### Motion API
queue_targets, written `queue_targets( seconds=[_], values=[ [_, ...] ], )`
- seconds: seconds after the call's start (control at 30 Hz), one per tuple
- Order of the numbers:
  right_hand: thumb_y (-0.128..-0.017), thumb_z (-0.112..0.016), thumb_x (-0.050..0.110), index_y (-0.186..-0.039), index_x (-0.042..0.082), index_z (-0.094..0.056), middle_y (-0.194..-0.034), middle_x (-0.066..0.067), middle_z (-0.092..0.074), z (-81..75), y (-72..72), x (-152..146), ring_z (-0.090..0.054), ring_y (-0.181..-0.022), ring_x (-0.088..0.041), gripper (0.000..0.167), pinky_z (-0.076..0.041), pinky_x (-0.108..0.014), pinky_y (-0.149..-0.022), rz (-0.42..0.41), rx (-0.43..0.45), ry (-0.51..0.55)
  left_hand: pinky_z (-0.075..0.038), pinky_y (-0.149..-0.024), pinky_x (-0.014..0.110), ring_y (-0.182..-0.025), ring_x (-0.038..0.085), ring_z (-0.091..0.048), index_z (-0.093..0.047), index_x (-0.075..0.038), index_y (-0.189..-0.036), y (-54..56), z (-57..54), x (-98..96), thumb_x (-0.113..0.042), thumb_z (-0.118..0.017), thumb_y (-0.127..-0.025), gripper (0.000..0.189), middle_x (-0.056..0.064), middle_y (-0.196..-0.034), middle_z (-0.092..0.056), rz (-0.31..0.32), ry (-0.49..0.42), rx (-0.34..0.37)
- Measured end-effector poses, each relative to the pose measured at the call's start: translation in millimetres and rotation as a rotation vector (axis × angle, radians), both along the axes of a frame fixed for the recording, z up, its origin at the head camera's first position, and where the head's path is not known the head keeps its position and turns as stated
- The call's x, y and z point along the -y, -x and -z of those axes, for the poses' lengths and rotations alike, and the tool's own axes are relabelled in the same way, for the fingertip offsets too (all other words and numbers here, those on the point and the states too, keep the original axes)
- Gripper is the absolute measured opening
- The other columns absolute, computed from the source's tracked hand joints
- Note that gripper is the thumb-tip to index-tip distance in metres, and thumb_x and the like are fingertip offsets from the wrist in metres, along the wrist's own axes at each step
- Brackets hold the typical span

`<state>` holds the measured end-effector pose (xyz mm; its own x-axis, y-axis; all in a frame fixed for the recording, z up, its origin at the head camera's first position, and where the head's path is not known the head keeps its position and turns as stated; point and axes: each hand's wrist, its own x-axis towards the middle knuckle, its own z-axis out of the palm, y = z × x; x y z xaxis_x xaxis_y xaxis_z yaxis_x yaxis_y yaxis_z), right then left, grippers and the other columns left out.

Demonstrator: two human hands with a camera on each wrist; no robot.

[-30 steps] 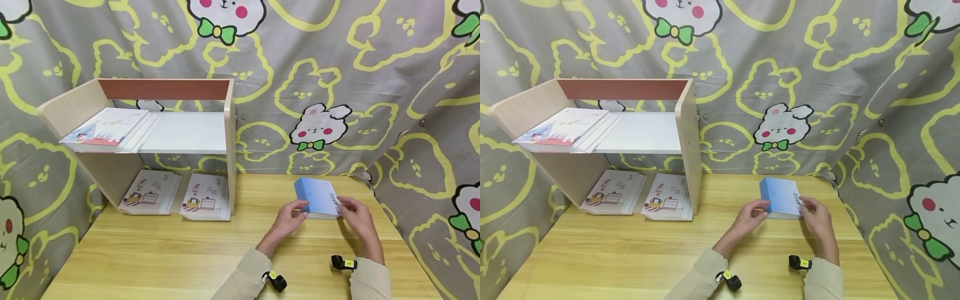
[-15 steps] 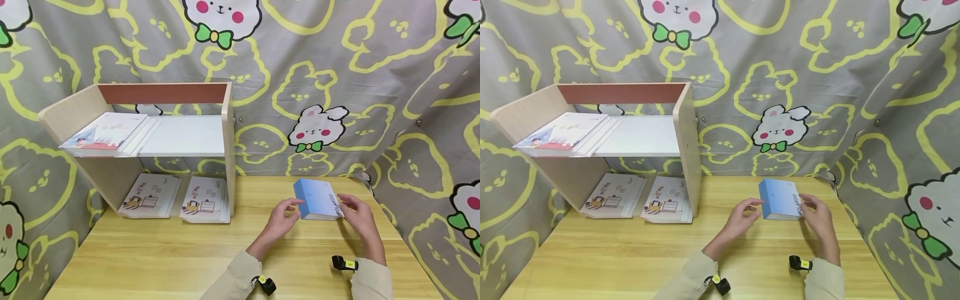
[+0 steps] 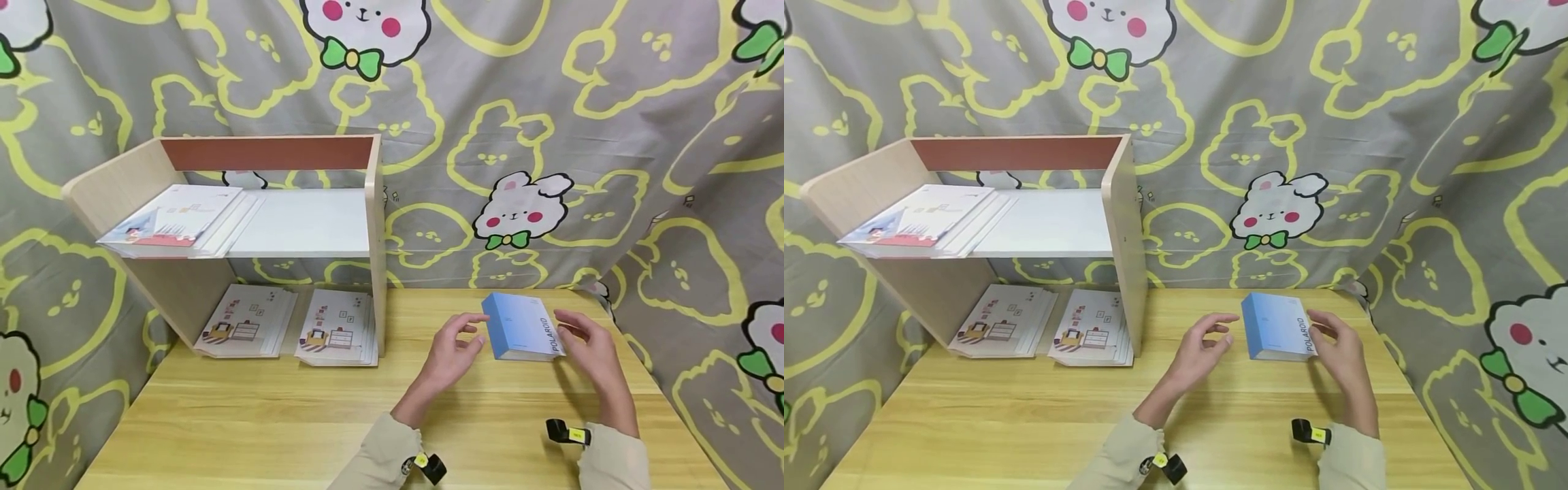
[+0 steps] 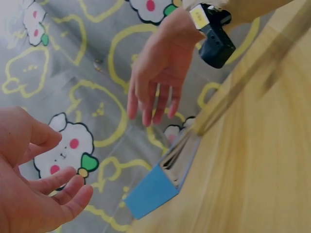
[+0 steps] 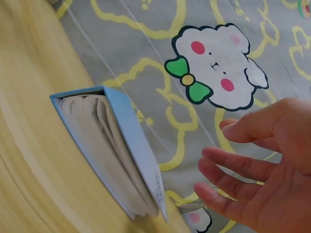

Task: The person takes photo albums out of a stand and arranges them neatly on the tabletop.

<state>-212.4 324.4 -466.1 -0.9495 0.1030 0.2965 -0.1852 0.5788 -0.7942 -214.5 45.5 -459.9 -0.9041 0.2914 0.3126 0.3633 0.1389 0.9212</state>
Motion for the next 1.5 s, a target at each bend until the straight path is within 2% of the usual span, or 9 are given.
queue_targets(
  seconds=[0.13, 0.37, 0.57, 0.7, 0.9, 1.0, 1.1, 1.3, 1.5],
  values=[
    [-0.105, -0.058, 0.014, -0.136, -0.002, -0.062, -0.133, -0.027, -0.061, -6.5, -2.2, 3, -0.053, -0.106, 0.008, 0.035, -0.040, -0.005, -0.083, 0.003, -0.026, -0.018, -0.055, -0.090, 0.029, -0.116, 0.016, -0.060, -0.067, -0.020, -0.133, -0.4, -4.0, 5.8, -0.010, -0.065, -0.100, 0.035, 0.000, -0.132, -0.061, -0.008, -0.014, -0.005],
    [-0.103, -0.060, 0.010, -0.134, -0.003, -0.063, -0.129, -0.025, -0.064, -17.9, -2.9, 11, -0.055, -0.106, 0.008, 0.033, -0.042, -0.004, -0.085, -0.016, -0.092, -0.025, -0.055, -0.090, 0.029, -0.117, 0.018, -0.060, -0.067, -0.018, -0.133, 1.7, -10.1, 15.5, -0.011, -0.065, -0.100, 0.034, -0.001, -0.133, -0.061, -0.035, -0.050, -0.018],
    [-0.103, -0.062, 0.012, -0.135, 0.000, -0.064, -0.127, -0.014, -0.067, -29.8, -6.6, 18, -0.056, -0.107, 0.010, 0.034, -0.043, -0.003, -0.083, -0.021, -0.115, -0.024, -0.055, -0.092, 0.039, -0.117, 0.024, -0.061, -0.064, -0.014, -0.135, 5.4, -18.0, 26.6, -0.007, -0.064, -0.100, 0.036, 0.003, -0.135, -0.062, -0.039, -0.091, -0.057],
    [-0.103, -0.061, 0.013, -0.136, 0.002, -0.064, -0.129, -0.019, -0.066, -37.8, -9.1, 22, -0.056, -0.108, 0.009, 0.034, -0.043, -0.003, -0.083, -0.030, -0.128, -0.040, -0.054, -0.094, 0.044, -0.117, 0.030, -0.062, -0.063, -0.010, -0.136, 6.9, -23.4, 32.7, -0.003, -0.062, -0.100, 0.036, 0.007, -0.134, -0.064, -0.046, -0.104, -0.066],
    [-0.103, -0.061, 0.011, -0.138, 0.004, -0.063, -0.132, -0.023, -0.064, -46.1, -11.6, 27, -0.055, -0.110, 0.009, 0.036, -0.042, -0.003, -0.083, -0.038, -0.153, -0.055, -0.054, -0.093, 0.051, -0.117, 0.037, -0.062, -0.062, 0.000, -0.134, -5.7, -51.3, 42.1, 0.004, -0.060, -0.099, 0.036, 0.016, -0.133, -0.063, -0.048, -0.122, -0.069],
    [-0.102, -0.063, 0.009, -0.137, 0.005, -0.064, -0.132, -0.021, -0.064, -47.6, -11.9, 31, -0.056, -0.111, 0.008, 0.036, -0.043, -0.003, -0.083, -0.038, -0.172, -0.046, -0.055, -0.092, 0.047, -0.115, 0.038, -0.062, -0.063, 0.001, -0.132, -13.5, -65.1, 46.6, 0.005, -0.060, -0.098, 0.034, 0.018, -0.131, -0.064, -0.053, -0.136, -0.084],
    [-0.101, -0.064, 0.007, -0.137, 0.006, -0.065, -0.131, -0.020, -0.065, -48.7, -11.9, 35, -0.058, -0.111, 0.006, 0.036, -0.044, -0.004, -0.084, -0.046, -0.192, -0.042, -0.055, -0.093, 0.045, -0.115, 0.038, -0.062, -0.063, 0.003, -0.131, -10.3, -63.0, 48.2, 0.006, -0.060, -0.098, 0.033, 0.019, -0.131, -0.064, -0.067, -0.137, -0.095],
    [-0.102, -0.063, 0.008, -0.139, 0.008, -0.064, -0.131, -0.016, -0.064, -53.7, -14.6, 42, -0.057, -0.113, 0.003, 0.037, -0.044, -0.004, -0.085, -0.055, -0.197, -0.043, -0.053, -0.095, 0.052, -0.116, 0.033, -0.062, -0.063, 0.001, -0.133, 5.3, -46.4, 51.3, 0.003, -0.062, -0.099, 0.034, 0.016, -0.134, -0.063, -0.067, -0.159, -0.124],
    [-0.102, -0.062, 0.010, -0.140, 0.010, -0.063, -0.134, -0.014, -0.063, -59.6, -18.8, 50, -0.058, -0.114, 0.000, 0.037, -0.045, -0.004, -0.086, -0.050, -0.176, -0.018, -0.054, -0.094, 0.048, -0.115, 0.025, -0.063, -0.066, -0.007, -0.132, 5.1, -48.6, 58.6, -0.001, -0.064, -0.099, 0.034, 0.012, -0.131, -0.063, -0.075, -0.155, -0.147]
  ],
)
